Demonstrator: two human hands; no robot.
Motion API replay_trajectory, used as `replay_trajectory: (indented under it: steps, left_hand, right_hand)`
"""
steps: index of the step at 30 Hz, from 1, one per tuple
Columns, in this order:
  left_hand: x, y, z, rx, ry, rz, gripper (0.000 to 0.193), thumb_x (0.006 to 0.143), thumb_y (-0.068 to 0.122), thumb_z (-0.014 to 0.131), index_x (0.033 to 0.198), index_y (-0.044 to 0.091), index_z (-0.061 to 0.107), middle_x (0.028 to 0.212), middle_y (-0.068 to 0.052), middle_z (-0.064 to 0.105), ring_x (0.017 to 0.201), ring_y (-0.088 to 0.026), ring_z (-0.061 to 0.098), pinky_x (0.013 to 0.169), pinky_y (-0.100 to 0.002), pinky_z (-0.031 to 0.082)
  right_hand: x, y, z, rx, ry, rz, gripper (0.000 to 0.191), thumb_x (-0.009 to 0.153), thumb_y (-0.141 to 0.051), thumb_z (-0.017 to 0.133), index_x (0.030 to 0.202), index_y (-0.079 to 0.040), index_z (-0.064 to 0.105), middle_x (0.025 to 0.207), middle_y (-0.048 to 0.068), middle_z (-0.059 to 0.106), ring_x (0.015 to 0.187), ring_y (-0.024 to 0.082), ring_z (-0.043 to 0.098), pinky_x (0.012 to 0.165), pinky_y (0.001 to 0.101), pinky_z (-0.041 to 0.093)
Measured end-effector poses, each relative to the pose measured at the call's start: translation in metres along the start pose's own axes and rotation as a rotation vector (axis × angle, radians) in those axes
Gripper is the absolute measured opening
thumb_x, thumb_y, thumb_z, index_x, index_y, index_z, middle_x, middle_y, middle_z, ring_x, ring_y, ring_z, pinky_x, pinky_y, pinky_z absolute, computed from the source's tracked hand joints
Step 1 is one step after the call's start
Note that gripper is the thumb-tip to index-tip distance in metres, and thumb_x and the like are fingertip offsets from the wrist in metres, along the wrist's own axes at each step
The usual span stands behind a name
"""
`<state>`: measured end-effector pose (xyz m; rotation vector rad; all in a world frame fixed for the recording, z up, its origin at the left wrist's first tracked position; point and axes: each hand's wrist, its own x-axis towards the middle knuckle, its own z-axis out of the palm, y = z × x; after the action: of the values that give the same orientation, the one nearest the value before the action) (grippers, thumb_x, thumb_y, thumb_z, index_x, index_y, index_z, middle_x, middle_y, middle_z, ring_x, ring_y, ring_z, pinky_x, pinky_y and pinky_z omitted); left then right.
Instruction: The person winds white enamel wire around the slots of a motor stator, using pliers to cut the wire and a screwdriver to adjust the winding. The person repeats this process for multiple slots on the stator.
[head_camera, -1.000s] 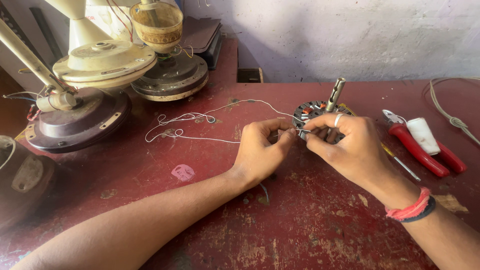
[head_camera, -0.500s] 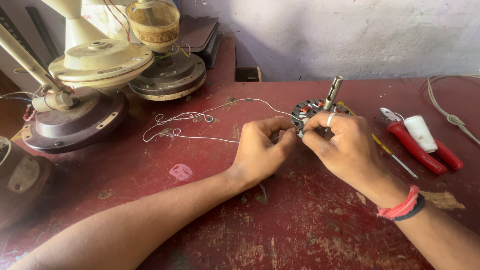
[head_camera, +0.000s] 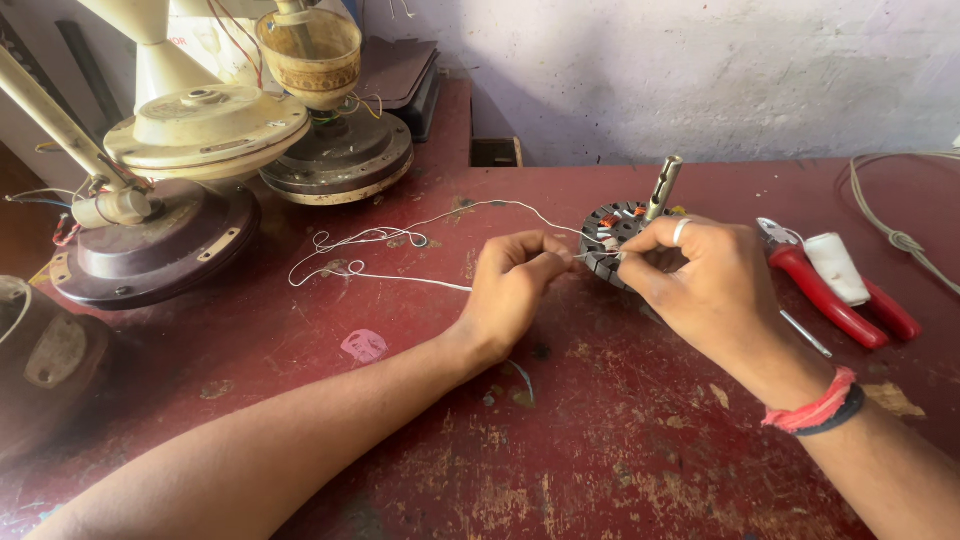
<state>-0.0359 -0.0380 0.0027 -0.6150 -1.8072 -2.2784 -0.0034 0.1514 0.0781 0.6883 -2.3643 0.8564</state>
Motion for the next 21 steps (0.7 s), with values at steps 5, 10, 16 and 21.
replay_trajectory:
  steps: [5,10,16,21]
  left_hand:
    - [-0.006,0.000,0.011,-0.245,-0.049,-0.265,0.015,0.097,0.012,0.063,0.100,0.004,0.075,0.062,0.007,0.050,0.050,-0.002,0.034,0.045,-0.023,0.024]
    - [-0.007,0.011,0.015,-0.121,-0.017,-0.187,0.021,0.098,0.010,0.060,0.110,0.000,0.074,0.074,0.005,0.064,0.060,-0.002,0.046,0.054,-0.022,0.036]
    - [-0.016,0.015,0.019,0.410,0.035,0.039,0.025,0.098,0.011,0.062,0.115,-0.003,0.073,0.081,-0.012,0.074,0.069,-0.011,0.062,0.062,-0.031,0.053]
    - [-0.018,0.020,0.020,0.487,-0.012,0.084,0.024,0.094,0.011,0.065,0.113,-0.002,0.074,0.087,-0.017,0.078,0.073,-0.014,0.073,0.068,-0.032,0.057]
  right_hand:
    - [-0.003,-0.002,0.001,-0.076,-0.021,-0.094,0.015,0.079,-0.007,0.078,0.093,-0.002,0.079,0.082,0.013,0.075,0.072,0.020,0.072,0.065,0.0331,0.054]
    - [-0.002,-0.003,-0.001,-0.082,-0.035,-0.223,0.013,0.081,-0.005,0.078,0.093,-0.002,0.078,0.085,0.013,0.074,0.077,0.025,0.071,0.070,0.0361,0.054]
    - [-0.002,-0.007,0.000,-0.105,-0.010,-0.332,0.012,0.081,-0.003,0.078,0.092,-0.002,0.077,0.089,0.013,0.074,0.083,0.027,0.071,0.074,0.0369,0.055]
    - [-0.002,-0.009,0.000,-0.170,0.014,-0.412,0.012,0.081,-0.002,0.079,0.092,-0.001,0.076,0.090,0.013,0.073,0.087,0.029,0.070,0.076,0.0379,0.055]
